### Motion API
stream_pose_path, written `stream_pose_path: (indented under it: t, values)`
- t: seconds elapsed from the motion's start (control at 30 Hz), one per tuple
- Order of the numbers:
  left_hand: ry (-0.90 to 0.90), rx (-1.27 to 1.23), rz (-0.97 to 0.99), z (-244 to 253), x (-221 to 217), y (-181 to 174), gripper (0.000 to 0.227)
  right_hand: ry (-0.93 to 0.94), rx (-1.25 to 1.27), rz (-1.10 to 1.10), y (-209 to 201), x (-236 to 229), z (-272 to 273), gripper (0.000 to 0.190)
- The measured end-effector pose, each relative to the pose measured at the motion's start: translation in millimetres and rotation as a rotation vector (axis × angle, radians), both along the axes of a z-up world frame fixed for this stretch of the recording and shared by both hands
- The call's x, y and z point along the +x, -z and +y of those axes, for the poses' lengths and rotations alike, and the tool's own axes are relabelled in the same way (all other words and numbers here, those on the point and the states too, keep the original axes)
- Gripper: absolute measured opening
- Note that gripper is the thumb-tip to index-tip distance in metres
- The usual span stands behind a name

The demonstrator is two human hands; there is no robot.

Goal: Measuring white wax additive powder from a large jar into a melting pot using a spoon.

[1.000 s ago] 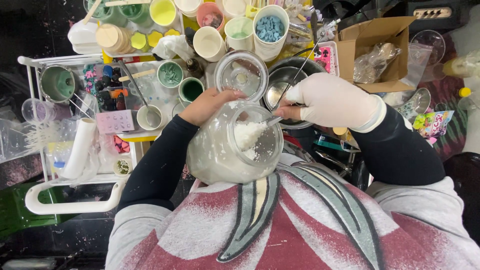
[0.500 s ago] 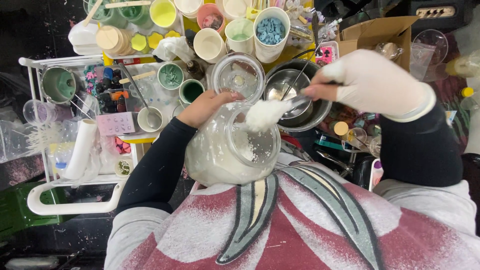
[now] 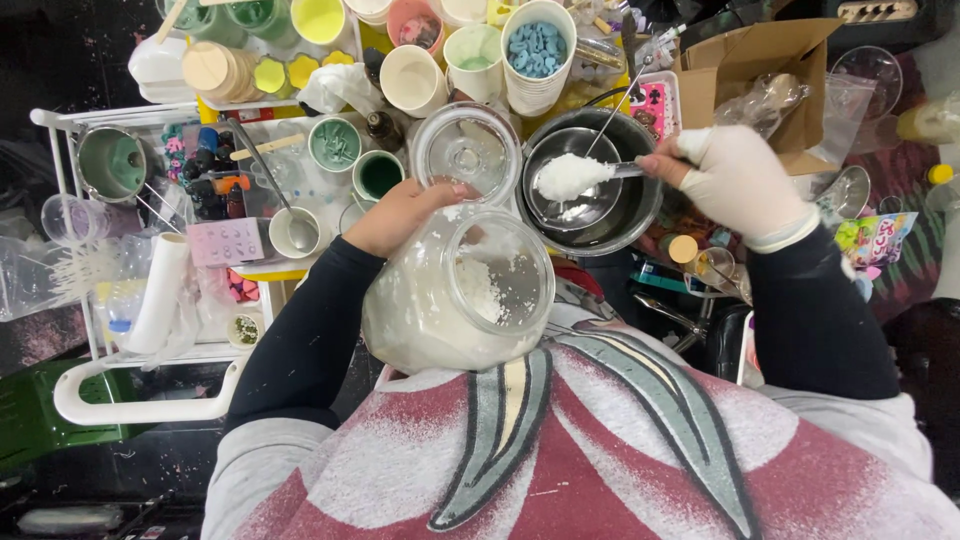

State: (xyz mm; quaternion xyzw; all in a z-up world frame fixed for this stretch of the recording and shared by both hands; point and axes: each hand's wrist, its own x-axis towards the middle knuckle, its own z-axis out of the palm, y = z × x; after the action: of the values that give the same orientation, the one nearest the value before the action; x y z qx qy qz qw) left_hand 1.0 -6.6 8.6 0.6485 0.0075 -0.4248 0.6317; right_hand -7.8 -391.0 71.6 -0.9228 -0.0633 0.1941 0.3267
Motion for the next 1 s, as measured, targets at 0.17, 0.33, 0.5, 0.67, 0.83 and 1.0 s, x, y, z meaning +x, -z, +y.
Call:
stream_pose_path:
  t: [0.17,0.33,0.5,0.67,0.83,1.0]
  values:
    - [-0.019,-0.001,0.049,-1,-5,0,0.042,-0.033,-0.001,-0.216,13,-26,6,0.021]
    - [-0.010,0.004,0.020,1,-8,3,0.042,-0.110,-0.081,-0.549,33,-40,7,0.019]
    - [0.001,0.009,-0.015,2,-11,0,0.041,-0.169,-0.152,-0.790,50,-43,0,0.017]
    - [-0.012,-0.007,-0.013,5,-12,6,0.040,-0.275,-0.214,-0.952,51,-46,1,0.019]
    - [-0.034,-0.041,0.032,6,-11,7,0.040,-0.345,-0.229,-1.045,50,-50,1,0.023]
    - [-0.030,-0.034,0.058,7,-9,9,0.039,-0.353,-0.199,-1.021,53,-50,1,0.026]
